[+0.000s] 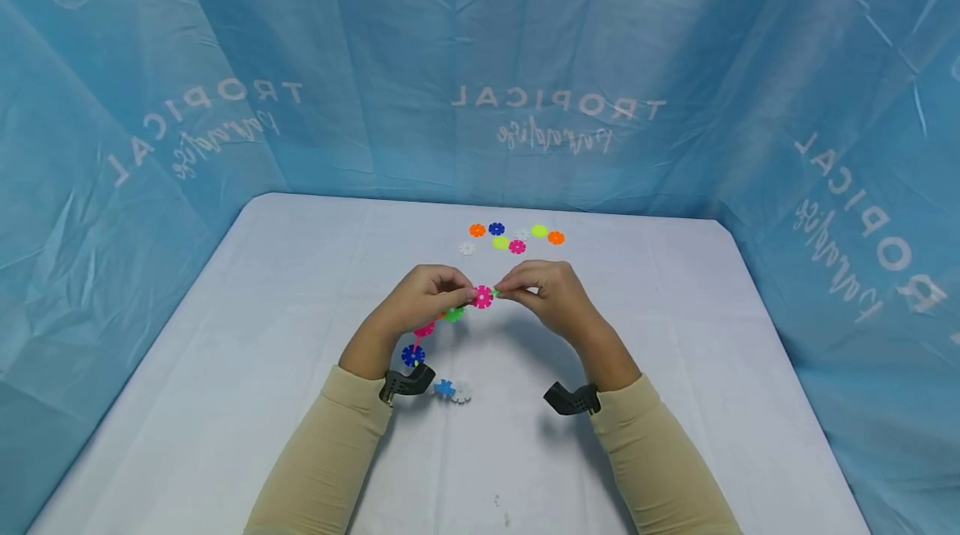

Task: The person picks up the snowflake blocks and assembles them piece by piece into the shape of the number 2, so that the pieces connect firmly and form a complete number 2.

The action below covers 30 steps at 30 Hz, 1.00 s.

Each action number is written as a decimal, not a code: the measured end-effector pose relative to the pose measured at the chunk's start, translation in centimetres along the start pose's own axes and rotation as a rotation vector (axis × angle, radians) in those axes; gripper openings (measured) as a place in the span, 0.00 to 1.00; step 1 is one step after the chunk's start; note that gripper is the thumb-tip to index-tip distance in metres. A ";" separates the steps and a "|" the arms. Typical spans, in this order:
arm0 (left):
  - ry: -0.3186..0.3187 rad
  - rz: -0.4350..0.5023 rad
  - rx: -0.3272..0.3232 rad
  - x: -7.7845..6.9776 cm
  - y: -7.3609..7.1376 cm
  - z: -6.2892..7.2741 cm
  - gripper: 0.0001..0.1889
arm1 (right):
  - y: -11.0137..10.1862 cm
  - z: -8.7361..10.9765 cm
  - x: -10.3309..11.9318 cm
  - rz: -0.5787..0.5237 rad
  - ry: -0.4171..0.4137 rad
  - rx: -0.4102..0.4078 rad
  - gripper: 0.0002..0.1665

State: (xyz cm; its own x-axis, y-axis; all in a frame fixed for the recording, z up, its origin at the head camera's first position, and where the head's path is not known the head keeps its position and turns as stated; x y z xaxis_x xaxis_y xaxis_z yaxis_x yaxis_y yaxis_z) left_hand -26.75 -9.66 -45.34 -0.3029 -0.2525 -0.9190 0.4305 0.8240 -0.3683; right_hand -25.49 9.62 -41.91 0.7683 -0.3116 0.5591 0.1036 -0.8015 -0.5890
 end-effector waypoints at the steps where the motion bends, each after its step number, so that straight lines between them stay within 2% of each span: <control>1: 0.011 0.000 0.001 0.0 0.1 0.0 0.06 | 0.0 0.0 0.1 0.000 -0.008 -0.005 0.10; 6: 0.052 0.029 0.010 -0.3 0.4 -0.2 0.06 | 0.0 0.2 0.3 0.000 -0.038 -0.027 0.10; 9: 0.059 0.061 0.016 -0.2 0.5 -0.3 0.07 | 0.1 0.3 0.2 -0.010 -0.042 -0.031 0.10; 14: 0.056 0.064 0.017 0.3 0.6 -0.2 0.07 | 0.6 0.6 -0.1 -0.006 -0.042 -0.025 0.10; 24: -0.041 0.087 0.041 1.0 0.5 -0.1 0.08 | 0.5 0.5 -0.1 -0.037 -0.028 -0.011 0.11; 30: -0.041 0.063 0.103 0.7 0.7 -0.1 0.10 | 0.3 0.5 -0.1 -0.052 -0.003 0.001 0.12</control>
Point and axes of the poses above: each hand's wrist, its own z-axis away from the middle knuckle, its own y-axis out of the palm, x = y × z, the point moved 7 cm from there along -z, towards the middle knuckle, and after that the axes turned 2 degrees about z, right-handed, at the moved point
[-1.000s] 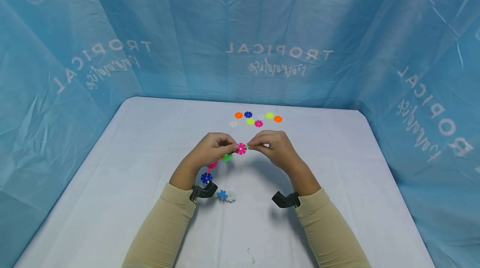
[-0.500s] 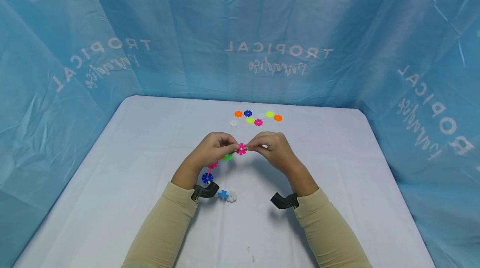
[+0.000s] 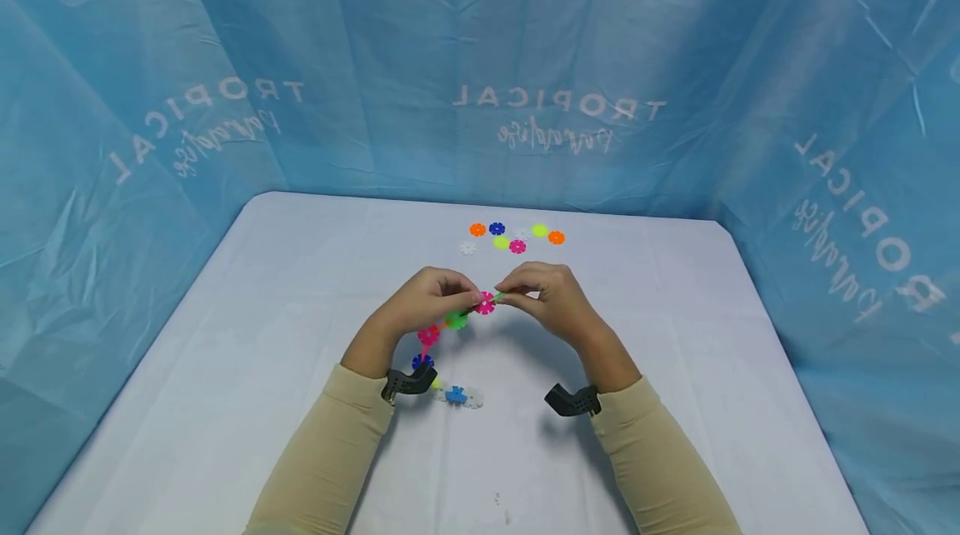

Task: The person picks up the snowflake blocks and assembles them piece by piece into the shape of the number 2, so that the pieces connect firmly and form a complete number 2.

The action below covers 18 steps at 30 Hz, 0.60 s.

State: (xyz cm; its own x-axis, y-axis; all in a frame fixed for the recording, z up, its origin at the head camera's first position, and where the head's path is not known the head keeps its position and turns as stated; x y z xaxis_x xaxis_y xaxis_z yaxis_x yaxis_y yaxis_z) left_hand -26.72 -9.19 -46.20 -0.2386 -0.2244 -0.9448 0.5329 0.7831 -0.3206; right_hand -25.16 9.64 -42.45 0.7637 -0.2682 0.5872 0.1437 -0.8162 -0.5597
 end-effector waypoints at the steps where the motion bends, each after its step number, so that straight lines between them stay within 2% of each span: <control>1: 0.004 -0.002 0.005 0.0 0.1 0.0 0.10 | 0.0 0.0 0.1 -0.005 -0.001 0.001 0.13; 6: 0.012 -0.007 0.002 -0.2 0.4 0.0 0.10 | 0.2 0.0 0.2 -0.022 -0.008 -0.006 0.13; 13: -0.006 -0.037 -0.040 -0.1 0.4 -0.2 0.11 | 0.0 -0.1 0.1 -0.022 -0.011 -0.001 0.14; 16: -0.009 -0.050 -0.059 -0.1 0.2 -0.1 0.11 | -0.6 -0.1 -0.4 -0.037 0.029 -0.012 0.15; 18: -0.013 -0.059 -0.076 -0.2 0.0 -0.1 0.11 | -1.3 -0.1 -1.2 -0.024 0.104 -0.037 0.15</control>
Point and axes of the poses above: each hand's wrist, its own z-axis away from the middle knuckle, its own y-axis out of the palm, x = y × z, the point moved 7 cm from there along -z, towards the middle knuckle, and after that the axes turned 2 degrees about z, right-handed, at the moved point
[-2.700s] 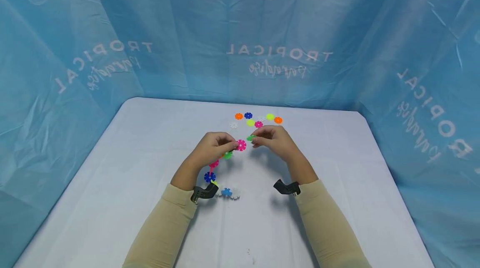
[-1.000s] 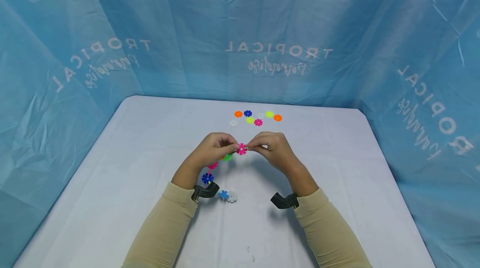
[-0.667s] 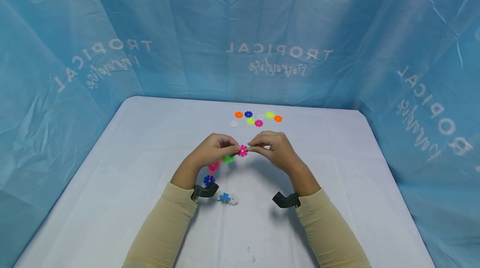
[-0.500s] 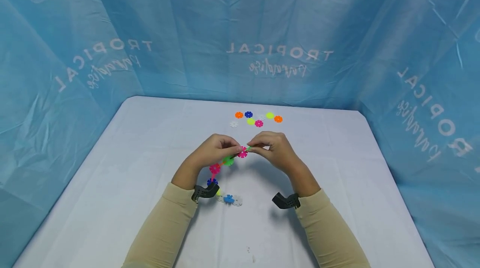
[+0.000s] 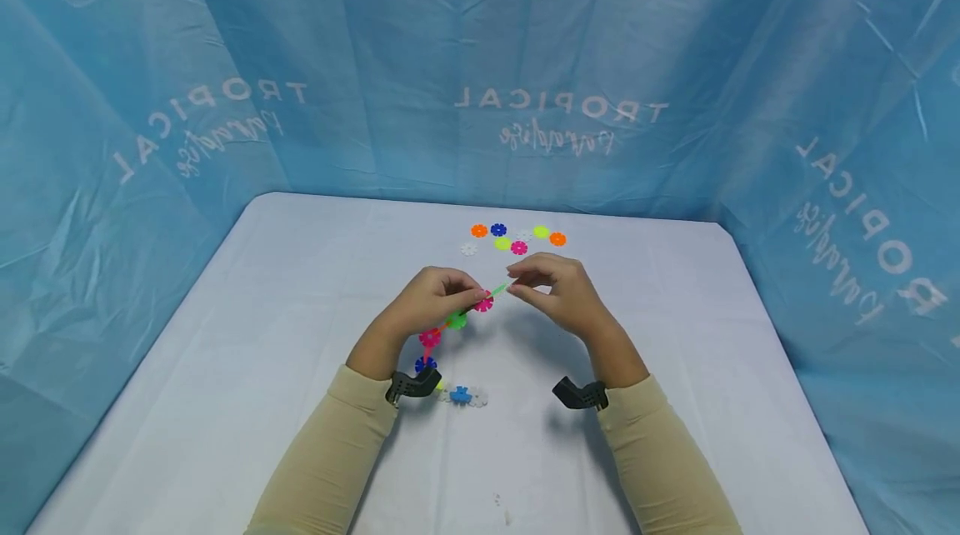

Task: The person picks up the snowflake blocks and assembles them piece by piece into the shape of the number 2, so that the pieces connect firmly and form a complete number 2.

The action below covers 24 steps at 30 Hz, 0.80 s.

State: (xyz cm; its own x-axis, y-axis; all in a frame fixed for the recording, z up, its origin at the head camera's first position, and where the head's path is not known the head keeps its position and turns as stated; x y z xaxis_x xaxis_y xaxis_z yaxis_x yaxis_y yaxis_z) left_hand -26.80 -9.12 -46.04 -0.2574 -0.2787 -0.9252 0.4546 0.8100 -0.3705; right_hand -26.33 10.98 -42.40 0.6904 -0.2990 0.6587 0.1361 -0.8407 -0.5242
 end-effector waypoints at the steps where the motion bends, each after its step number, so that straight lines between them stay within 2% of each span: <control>1: -0.003 -0.002 -0.009 0.0 -0.1 0.0 0.11 | -0.4 0.0 -0.6 0.018 0.051 -0.020 0.14; 6: -0.017 0.007 -0.044 -0.2 -0.6 0.2 0.10 | -1.8 -0.2 -4.5 0.159 0.374 -0.087 0.11; 9: -0.014 0.018 -0.052 -0.4 -0.8 0.2 0.10 | -1.8 -0.3 -7.0 0.212 0.513 -0.079 0.13; 17: 0.000 0.048 -0.076 -0.4 -1.2 0.4 0.10 | 0.7 -3.0 -12.0 0.351 0.641 0.040 0.15; 24: 0.009 0.061 -0.083 -0.4 -1.1 0.2 0.09 | 2.7 -4.8 -14.4 0.445 0.737 0.078 0.18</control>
Point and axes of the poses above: each hand's wrist, its own z-axis away from the middle knuckle, its own y-axis out of the palm, x = y × z, the point moved 7 cm from there along -z, towards the middle knuckle, and after that the axes turned 2 degrees about z, right-handed, at the moved point
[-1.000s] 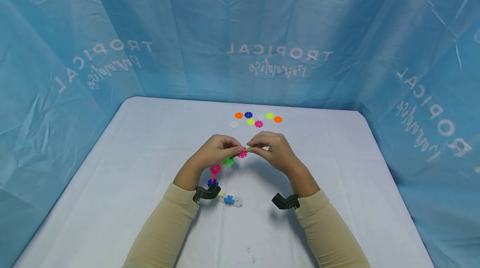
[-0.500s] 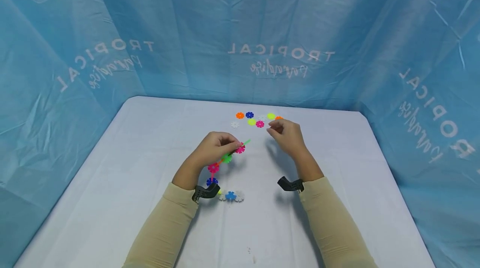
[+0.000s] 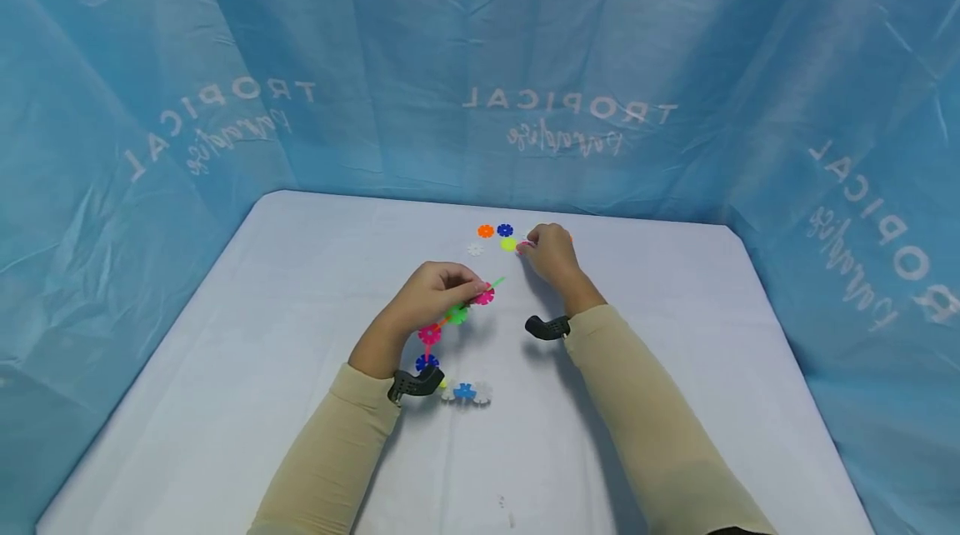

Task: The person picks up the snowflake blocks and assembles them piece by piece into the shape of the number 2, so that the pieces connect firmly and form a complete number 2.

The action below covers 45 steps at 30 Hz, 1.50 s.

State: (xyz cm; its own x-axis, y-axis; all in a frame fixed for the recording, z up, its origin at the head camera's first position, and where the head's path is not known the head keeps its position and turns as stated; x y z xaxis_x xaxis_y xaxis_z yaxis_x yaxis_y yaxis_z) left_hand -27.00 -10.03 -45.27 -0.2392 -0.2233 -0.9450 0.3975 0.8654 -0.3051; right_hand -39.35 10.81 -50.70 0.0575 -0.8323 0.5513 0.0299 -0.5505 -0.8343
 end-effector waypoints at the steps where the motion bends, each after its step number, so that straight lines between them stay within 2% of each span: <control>1: 0.004 0.002 0.001 0.0 0.1 -0.1 0.10 | 0.2 -0.2 0.0 0.014 0.012 0.001 0.19; 5: 0.018 0.009 0.002 -0.2 0.2 -0.4 0.10 | 0.4 -0.5 -0.1 0.028 0.051 0.009 0.18; 10: 0.012 0.019 0.004 -0.3 0.3 -0.4 0.10 | 0.4 -0.4 -0.5 -0.042 0.076 0.046 0.17; 14: 0.004 0.016 0.007 -0.1 0.3 -0.3 0.10 | 0.1 0.3 -0.9 -0.104 0.058 0.074 0.17; 17: 0.000 0.012 0.005 0.0 0.4 -0.2 0.10 | -0.1 1.0 -1.1 -0.141 0.029 0.094 0.12; 22: -0.006 0.003 0.003 0.1 0.4 -0.1 0.10 | -0.5 2.4 -1.5 -0.237 -0.009 0.143 0.04; 24: -0.008 0.001 0.008 0.1 0.4 -0.1 0.10 | -0.7 2.9 -1.7 -0.292 -0.019 0.147 0.04; 27: -0.010 0.002 0.015 0.2 0.4 -0.1 0.10 | -1.5 4.0 -1.8 -0.433 -0.034 0.138 0.06; 31: -0.013 0.000 0.019 0.0 0.4 0.1 0.10 | -2.9 6.0 -0.9 -0.662 -0.089 0.142 0.09; 34: -0.007 0.015 0.022 -0.2 0.4 0.1 0.11 | -3.9 7.6 0.3 -0.764 -0.162 0.150 0.10; 40: 0.016 0.035 0.034 -0.5 0.6 0.2 0.10 | -5.4 10.3 2.7 -0.832 -0.295 0.135 0.10; 45: 0.035 0.022 0.035 -0.7 0.7 0.2 0.09 | -6.0 11.5 3.8 -0.827 -0.333 0.107 0.08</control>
State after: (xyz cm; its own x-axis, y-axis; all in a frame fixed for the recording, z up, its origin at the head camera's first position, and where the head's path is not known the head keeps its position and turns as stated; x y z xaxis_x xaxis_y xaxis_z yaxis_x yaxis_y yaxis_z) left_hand -26.35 -9.37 -44.83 -0.2602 -0.1878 -0.9471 0.4340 0.8535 -0.2885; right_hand -27.87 11.67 -43.62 0.2624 -0.1017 0.9596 0.2819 -0.9430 -0.1770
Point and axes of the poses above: each hand's wrist, its own z-axis away from the middle knuckle, its own y-axis out of the palm, x = y × z, the point moved 7 cm from there along -z, towards the middle knuckle, and after that the axes turned 2 degrees about z, right-handed, at the moved point
